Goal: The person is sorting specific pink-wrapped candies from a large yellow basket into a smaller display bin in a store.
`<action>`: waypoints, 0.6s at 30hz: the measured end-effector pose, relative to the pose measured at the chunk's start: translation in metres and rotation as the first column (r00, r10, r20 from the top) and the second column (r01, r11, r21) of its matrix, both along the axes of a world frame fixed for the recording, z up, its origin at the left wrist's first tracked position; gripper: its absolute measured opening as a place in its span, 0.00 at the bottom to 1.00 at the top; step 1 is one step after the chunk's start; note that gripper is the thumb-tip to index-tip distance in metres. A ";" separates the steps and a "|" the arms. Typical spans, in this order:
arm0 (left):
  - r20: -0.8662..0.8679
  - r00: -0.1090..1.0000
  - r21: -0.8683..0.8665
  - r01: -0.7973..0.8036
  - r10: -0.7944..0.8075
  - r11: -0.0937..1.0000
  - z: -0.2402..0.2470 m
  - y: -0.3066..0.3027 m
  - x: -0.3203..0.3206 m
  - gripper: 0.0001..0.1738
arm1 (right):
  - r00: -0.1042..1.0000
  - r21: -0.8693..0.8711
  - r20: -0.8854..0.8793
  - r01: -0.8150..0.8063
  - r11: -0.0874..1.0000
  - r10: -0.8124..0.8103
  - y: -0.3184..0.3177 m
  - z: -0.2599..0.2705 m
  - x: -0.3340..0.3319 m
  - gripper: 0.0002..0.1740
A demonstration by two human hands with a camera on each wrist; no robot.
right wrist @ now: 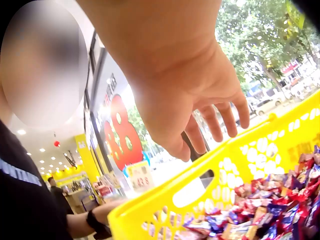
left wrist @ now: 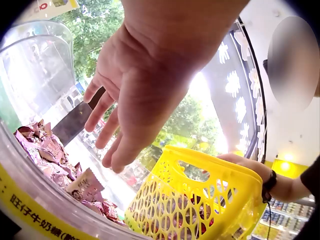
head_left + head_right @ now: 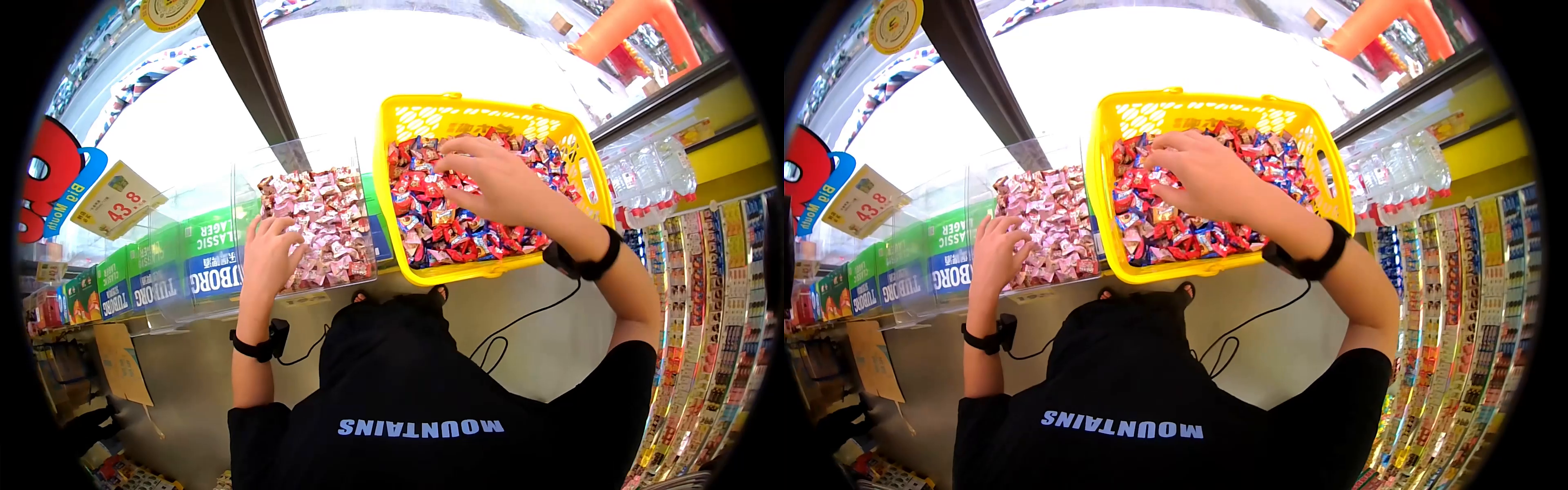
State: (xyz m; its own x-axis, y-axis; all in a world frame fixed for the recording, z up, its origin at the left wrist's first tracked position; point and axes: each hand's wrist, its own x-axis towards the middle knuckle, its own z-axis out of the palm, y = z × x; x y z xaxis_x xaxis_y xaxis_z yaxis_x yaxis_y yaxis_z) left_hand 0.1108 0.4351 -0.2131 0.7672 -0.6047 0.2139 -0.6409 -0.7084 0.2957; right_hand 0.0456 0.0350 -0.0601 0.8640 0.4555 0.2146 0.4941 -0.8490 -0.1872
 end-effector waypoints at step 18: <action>-0.057 0.995 -0.225 0.071 -0.086 0.972 -0.002 -0.007 -0.030 0.09 | 0.951 -0.414 0.065 0.302 0.859 -0.303 -0.002 -0.140 0.101 0.15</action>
